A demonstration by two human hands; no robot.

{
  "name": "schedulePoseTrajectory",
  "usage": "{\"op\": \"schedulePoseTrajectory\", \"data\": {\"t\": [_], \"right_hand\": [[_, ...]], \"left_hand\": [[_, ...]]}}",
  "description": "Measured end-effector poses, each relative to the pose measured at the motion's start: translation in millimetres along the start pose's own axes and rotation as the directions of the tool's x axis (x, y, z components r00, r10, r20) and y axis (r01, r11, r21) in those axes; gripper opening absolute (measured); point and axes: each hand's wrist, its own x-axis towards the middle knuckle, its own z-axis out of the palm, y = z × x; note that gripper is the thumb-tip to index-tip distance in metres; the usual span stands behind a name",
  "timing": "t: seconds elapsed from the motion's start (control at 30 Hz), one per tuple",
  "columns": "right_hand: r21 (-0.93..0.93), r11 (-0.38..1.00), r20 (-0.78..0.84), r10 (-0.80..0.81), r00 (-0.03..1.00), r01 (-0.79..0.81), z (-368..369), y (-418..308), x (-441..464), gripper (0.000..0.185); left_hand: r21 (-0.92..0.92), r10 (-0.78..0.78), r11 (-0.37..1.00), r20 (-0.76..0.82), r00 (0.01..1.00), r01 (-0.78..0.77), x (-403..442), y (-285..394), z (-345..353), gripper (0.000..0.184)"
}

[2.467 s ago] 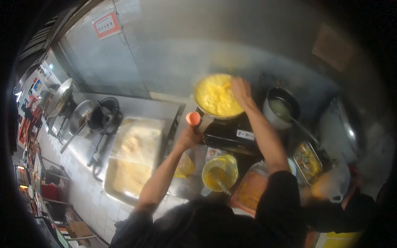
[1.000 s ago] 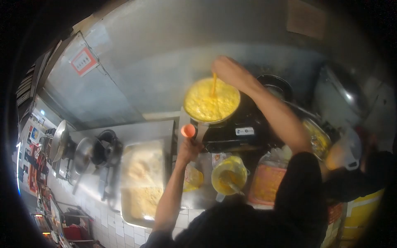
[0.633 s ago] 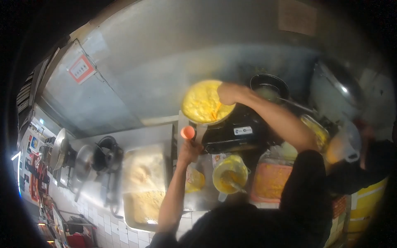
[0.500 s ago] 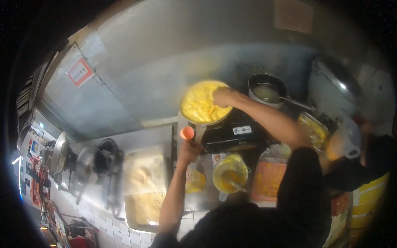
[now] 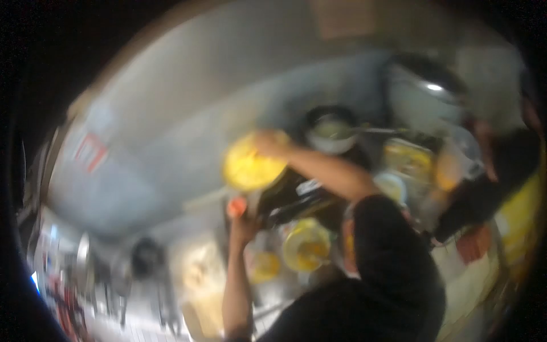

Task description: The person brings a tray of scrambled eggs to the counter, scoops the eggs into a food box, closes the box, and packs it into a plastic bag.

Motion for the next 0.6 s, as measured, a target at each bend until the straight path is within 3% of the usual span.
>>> {"op": "schedulePoseTrajectory", "data": {"t": [0.03, 0.07, 0.1, 0.17, 0.23, 0.27, 0.3, 0.37, 0.43, 0.6], "right_hand": [[-0.079, 0.981, -0.199, -0.191, 0.961, 0.178, -12, -4, -9, 0.025], [-0.112, 0.991, -0.109, 0.061, 0.992, -0.073, -30, -21, -11, 0.024], [-0.328, 0.933, -0.137, 0.111, 0.984, -0.150, 7, -10, 24, 0.020], [-0.332, 0.942, -0.288, -0.147, 0.946, 0.045, -51, -37, -10, 0.014], [-0.374, 0.913, -0.334, -0.295, 0.895, 0.161, -64, -40, -29, 0.014], [-0.371, 0.917, -0.344, -0.281, 0.896, 0.145, -65, -39, -35, 0.014], [-0.324, 0.935, -0.285, -0.245, 0.927, 0.147, -61, -39, -41, 0.013], [-0.274, 0.951, -0.225, -0.209, 0.952, 0.144, -47, -39, -48, 0.013], [-0.128, 0.985, -0.150, -0.135, 0.980, 0.116, -21, -43, -42, 0.012], [-0.145, 0.982, -0.215, -0.150, 0.965, 0.121, 24, -71, -28, 0.012]], "left_hand": [[0.035, 0.023, 0.999, -0.009, 1.000, -0.022, -7, 11, -4, 0.027], [0.039, 0.037, 0.999, -0.015, 0.999, -0.037, -10, 21, -5, 0.027], [0.022, 0.034, 0.999, -0.021, 0.999, -0.033, -11, 28, -7, 0.027], [0.010, -0.028, 1.000, -0.041, 0.999, 0.028, -9, 34, -12, 0.028], [0.274, -0.114, 0.955, -0.026, 0.993, 0.117, 6, 21, -17, 0.030], [0.286, -0.106, 0.952, -0.015, 0.994, 0.106, 9, 18, -17, 0.030], [0.100, -0.169, 0.981, 0.011, 0.986, 0.167, 7, 21, -16, 0.031], [-0.084, -0.226, 0.970, 0.050, 0.973, 0.230, 3, 25, -11, 0.031], [-0.005, -0.174, 0.985, 0.007, 0.985, 0.174, -9, 47, -15, 0.031], [0.093, -0.195, 0.977, -0.008, 0.981, 0.195, -20, 72, -20, 0.028]]}}
